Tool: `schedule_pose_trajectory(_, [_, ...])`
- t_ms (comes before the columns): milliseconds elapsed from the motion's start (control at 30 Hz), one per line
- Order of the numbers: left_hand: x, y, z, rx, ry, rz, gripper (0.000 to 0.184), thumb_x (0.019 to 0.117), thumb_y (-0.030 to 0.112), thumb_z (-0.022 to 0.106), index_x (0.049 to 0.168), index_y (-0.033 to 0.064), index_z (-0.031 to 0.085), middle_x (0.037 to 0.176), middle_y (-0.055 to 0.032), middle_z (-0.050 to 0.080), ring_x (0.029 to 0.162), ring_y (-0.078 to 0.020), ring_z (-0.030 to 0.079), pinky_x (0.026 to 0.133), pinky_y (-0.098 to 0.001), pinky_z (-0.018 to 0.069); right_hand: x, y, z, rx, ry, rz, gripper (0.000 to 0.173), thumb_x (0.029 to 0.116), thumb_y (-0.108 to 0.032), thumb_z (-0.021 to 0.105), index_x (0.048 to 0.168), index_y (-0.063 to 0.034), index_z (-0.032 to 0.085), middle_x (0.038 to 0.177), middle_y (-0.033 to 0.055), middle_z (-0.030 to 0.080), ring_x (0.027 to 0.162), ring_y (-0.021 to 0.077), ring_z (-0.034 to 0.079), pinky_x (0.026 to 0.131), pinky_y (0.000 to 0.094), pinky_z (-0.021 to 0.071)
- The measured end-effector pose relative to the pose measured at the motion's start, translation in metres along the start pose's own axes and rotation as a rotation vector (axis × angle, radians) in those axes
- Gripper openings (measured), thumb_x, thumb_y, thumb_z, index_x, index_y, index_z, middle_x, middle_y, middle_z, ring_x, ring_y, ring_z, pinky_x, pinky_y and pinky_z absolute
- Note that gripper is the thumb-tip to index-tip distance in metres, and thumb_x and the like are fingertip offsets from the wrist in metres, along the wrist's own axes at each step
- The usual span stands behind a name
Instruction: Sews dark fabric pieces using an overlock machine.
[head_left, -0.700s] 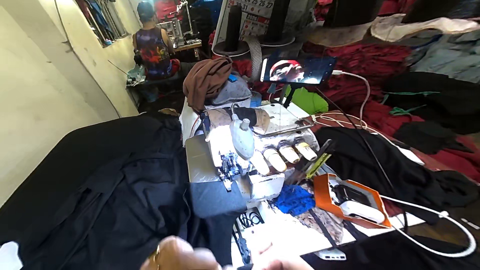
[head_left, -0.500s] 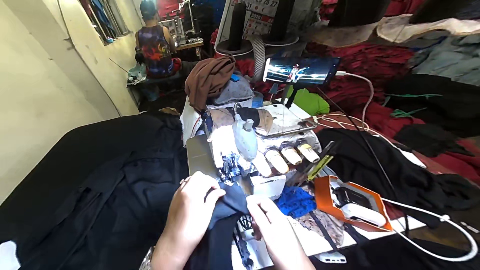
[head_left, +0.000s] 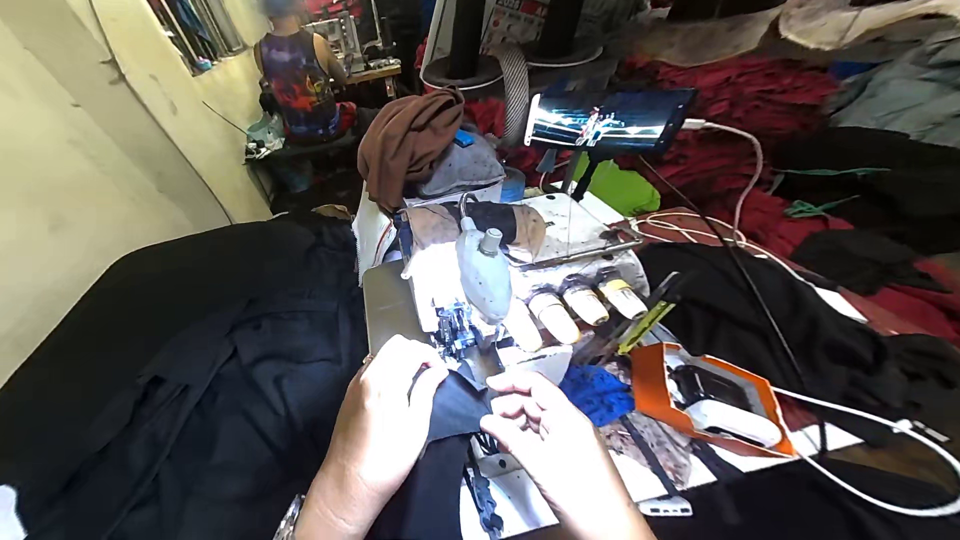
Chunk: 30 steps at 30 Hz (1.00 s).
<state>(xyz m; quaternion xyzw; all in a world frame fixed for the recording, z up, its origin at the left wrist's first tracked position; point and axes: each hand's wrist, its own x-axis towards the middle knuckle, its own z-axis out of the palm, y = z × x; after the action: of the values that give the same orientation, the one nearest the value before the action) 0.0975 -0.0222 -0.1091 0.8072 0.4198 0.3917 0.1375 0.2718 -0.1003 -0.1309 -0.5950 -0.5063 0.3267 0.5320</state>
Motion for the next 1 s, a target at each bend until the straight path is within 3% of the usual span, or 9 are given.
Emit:
schedule_pose_trajectory(133, [-0.001,-0.010,0.005,0.017,-0.024,-0.008,0.017,0.0954,0.030,0.064,0.092,0.0168,0.074,0.091,0.0064,0.071,0.091,-0.0034,0.066,0.084,-0.0226,0.0541,-0.004,0.000,0.000,-0.048,0.019,-0.015,0.031,0.0846,-0.010,0.076,0.114,-0.0056,0.067,0.090,-0.0030,0.071,0.075,-0.0007,0.067,0.065,0.0152,0.0565])
schedule_pose_trajectory(267, [-0.003,-0.011,0.008,0.004,-0.020,-0.021,0.014,0.0951,0.028,0.064,0.096,0.0179,0.075,0.094,0.0088,0.072,0.094,-0.0036,0.067,0.088,-0.0270,0.0539,0.000,0.000,-0.001,-0.142,-0.012,-0.002,0.038,0.0855,-0.019,0.077,0.120,-0.0079,0.067,0.087,-0.0042,0.070,0.070,-0.0009,0.064,0.064,0.0155,0.0541])
schedule_pose_trajectory(400, [-0.012,-0.009,0.007,-0.006,-0.011,-0.023,0.014,0.0949,0.028,0.064,0.097,0.0183,0.074,0.095,0.0094,0.072,0.094,-0.0039,0.067,0.088,-0.0294,0.0546,-0.005,0.000,-0.003,-0.165,-0.043,-0.009,0.038,0.0834,-0.012,0.077,0.119,-0.0077,0.067,0.082,-0.0049,0.069,0.066,-0.0005,0.063,0.060,0.0157,0.0536])
schedule_pose_trajectory(600, [-0.027,-0.002,0.004,0.000,0.005,-0.021,0.014,0.0940,0.030,0.065,0.096,0.0201,0.074,0.095,0.0108,0.072,0.092,-0.0026,0.066,0.086,-0.0284,0.0524,-0.017,0.005,-0.008,0.134,-0.180,0.184,0.043,0.0857,-0.008,0.077,0.125,-0.0056,0.060,0.086,-0.0032,0.073,0.072,0.0060,0.070,0.065,0.0248,0.0610])
schedule_pose_trajectory(667, [-0.025,-0.002,0.004,-0.006,-0.004,-0.028,0.014,0.0941,0.031,0.065,0.098,0.0209,0.074,0.094,0.0120,0.072,0.092,-0.0019,0.065,0.086,-0.0286,0.0519,-0.013,0.007,-0.005,0.149,-0.157,0.236,0.040,0.0887,-0.009,0.072,0.127,-0.0058,0.059,0.082,-0.0031,0.072,0.069,0.0079,0.071,0.065,0.0271,0.0629])
schedule_pose_trajectory(733, [-0.024,-0.003,0.005,-0.011,-0.011,-0.024,0.012,0.0945,0.030,0.064,0.097,0.0220,0.073,0.096,0.0122,0.071,0.095,-0.0029,0.065,0.088,-0.0304,0.0516,-0.010,0.010,-0.002,0.151,-0.129,0.224,0.040,0.0862,-0.007,0.074,0.124,-0.0061,0.060,0.075,-0.0043,0.069,0.064,0.0074,0.068,0.061,0.0262,0.0611])
schedule_pose_trajectory(867, [-0.028,0.016,0.004,0.243,0.009,0.100,0.021,0.0929,0.014,0.061,0.095,0.0256,0.079,0.102,0.0040,0.073,0.103,-0.0140,0.068,0.092,-0.0412,0.0499,-0.015,0.008,-0.001,0.162,-0.125,0.193,0.044,0.0810,-0.003,0.079,0.119,-0.0046,0.058,0.077,-0.0047,0.069,0.066,0.0070,0.069,0.062,0.0255,0.0605])
schedule_pose_trajectory(933, [-0.037,0.040,0.003,0.380,-0.055,0.071,0.033,0.0861,0.000,0.063,0.107,0.0191,0.080,0.106,-0.0038,0.075,0.105,-0.0224,0.071,0.091,-0.0446,0.0539,-0.021,0.007,0.001,0.184,-0.108,0.186,0.043,0.0806,-0.001,0.079,0.117,-0.0042,0.056,0.079,-0.0047,0.069,0.068,0.0064,0.069,0.062,0.0251,0.0599])
schedule_pose_trajectory(1000, [-0.045,0.058,0.008,0.446,-0.080,-0.019,0.037,0.0848,-0.002,0.065,0.115,0.0150,0.079,0.111,-0.0090,0.075,0.107,-0.0288,0.071,0.092,-0.0451,0.0559,-0.028,0.007,0.004,0.204,-0.094,0.139,0.041,0.0816,0.001,0.077,0.115,-0.0027,0.054,0.081,-0.0044,0.068,0.069,0.0050,0.067,0.062,0.0241,0.0581])
